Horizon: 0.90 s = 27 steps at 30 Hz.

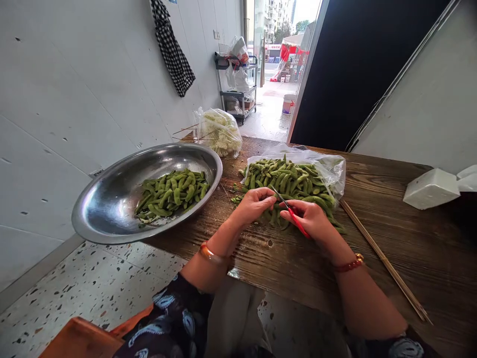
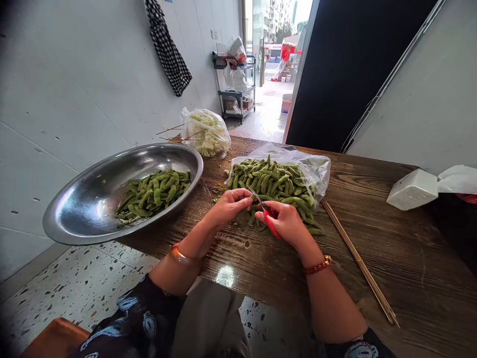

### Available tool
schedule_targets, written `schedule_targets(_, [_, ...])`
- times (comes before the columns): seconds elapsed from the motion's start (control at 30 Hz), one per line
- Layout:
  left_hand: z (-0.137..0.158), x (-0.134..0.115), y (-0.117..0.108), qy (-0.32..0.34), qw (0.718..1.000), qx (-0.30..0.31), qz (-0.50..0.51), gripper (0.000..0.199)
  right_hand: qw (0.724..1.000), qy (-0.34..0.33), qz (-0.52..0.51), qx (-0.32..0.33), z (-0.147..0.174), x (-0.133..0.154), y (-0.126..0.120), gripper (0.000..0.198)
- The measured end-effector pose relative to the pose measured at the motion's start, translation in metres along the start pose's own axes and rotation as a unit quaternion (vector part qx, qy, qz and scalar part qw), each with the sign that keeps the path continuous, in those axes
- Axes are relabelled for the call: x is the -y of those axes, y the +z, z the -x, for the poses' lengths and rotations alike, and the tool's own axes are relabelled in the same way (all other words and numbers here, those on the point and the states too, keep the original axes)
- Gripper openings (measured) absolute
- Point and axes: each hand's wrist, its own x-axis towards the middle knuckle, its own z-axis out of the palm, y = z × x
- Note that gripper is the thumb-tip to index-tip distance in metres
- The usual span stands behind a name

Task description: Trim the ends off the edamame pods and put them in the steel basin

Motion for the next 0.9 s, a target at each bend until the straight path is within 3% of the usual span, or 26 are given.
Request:
schedule_targets(0.2, [-0.004, 0.006, -0.003, -0.026, 0.967, -0.074, 0.244, 0.033, 0.998, -0.009, 0.003, -0.069, 0.001, 0.004, 0.004, 0.054])
schedule_targets(0.37, [-0.005, 0.004, -0.005, -0.017, 0.931, -0.114, 0.346, 0.031, 0.996, -0.019, 0.034, -0.083, 0.002, 0.007, 0.006, 0.055])
schedule_targets(0.73, [0.0, 0.007, 0.006, -0.032, 0.948, -0.035, 0.314, 0.031, 0.994, -0.025, 0.035, -0.096, 0.002, 0.012, 0.008, 0.051])
schedule_targets(0.9, [0.001, 0.005, 0.007, -0.033, 0.954, -0.031, 0.295, 0.034, 0.994, -0.021, 0.027, -0.101, 0.003, 0.012, 0.007, 0.046])
